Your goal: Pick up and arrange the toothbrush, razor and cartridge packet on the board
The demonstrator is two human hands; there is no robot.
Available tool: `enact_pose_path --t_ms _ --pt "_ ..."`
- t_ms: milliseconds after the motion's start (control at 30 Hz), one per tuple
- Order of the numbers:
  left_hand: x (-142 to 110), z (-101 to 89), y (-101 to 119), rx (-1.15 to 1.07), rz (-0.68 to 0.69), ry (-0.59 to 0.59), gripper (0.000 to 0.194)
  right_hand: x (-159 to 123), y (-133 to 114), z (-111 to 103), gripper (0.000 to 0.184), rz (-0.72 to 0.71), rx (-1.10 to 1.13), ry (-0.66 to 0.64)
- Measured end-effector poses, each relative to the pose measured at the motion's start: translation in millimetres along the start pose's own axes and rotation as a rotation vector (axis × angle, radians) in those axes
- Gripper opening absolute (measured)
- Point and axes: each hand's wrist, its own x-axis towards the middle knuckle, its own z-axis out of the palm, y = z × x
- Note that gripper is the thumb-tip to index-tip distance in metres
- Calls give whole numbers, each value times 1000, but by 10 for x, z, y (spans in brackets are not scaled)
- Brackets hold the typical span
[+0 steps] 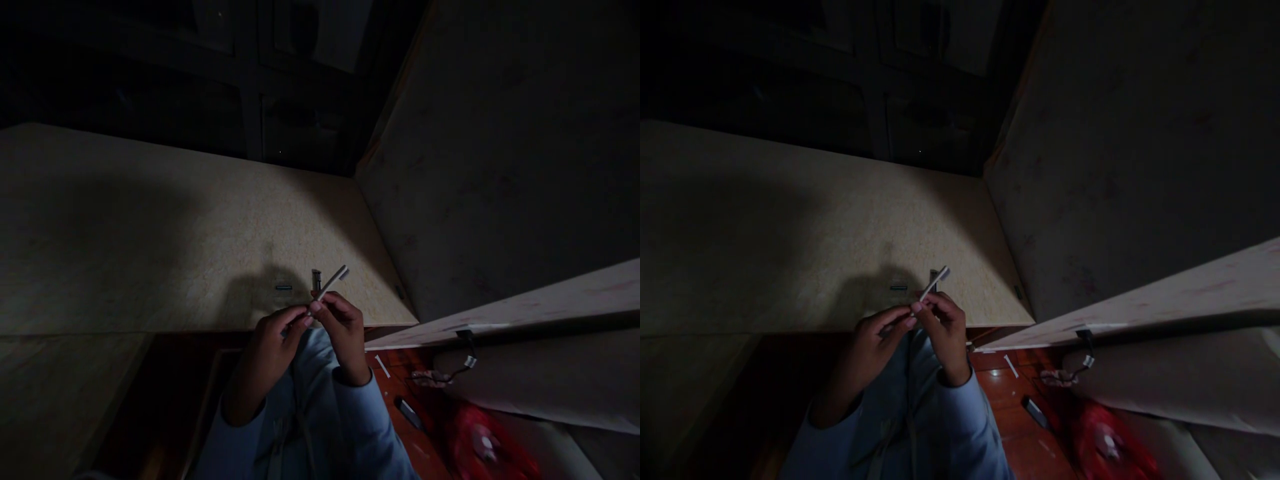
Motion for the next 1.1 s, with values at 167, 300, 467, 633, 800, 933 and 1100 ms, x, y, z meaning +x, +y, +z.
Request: enact_pose_path --t_ms 167,300,467,633,800,933,1100 --pt "-22 14 -22 7 -22 -71 30 20 -34 -133 11 -92 -107 -34" --pt "-24 -7 -44 34 -40 -40 35 60 -53 -308 15 -84 -162 55" --pt "6 -54 -132 61 -58 -8 36 117 11 -721 28 -19 -362 161" --pt "25 -63 -168 76 -68 -4 36 184 18 -1149 36 71 -742 122" --pt "23 -51 -154 102 -62 -22 36 319 -71 -1332 30 127 -1100 43" --pt "30 -26 -175 97 -62 -25 37 492 -123 -1420 22 226 -1316 57" --pt "49 9 -223 68 -71 -23 36 685 -126 -1525 23 332 -1454 54"
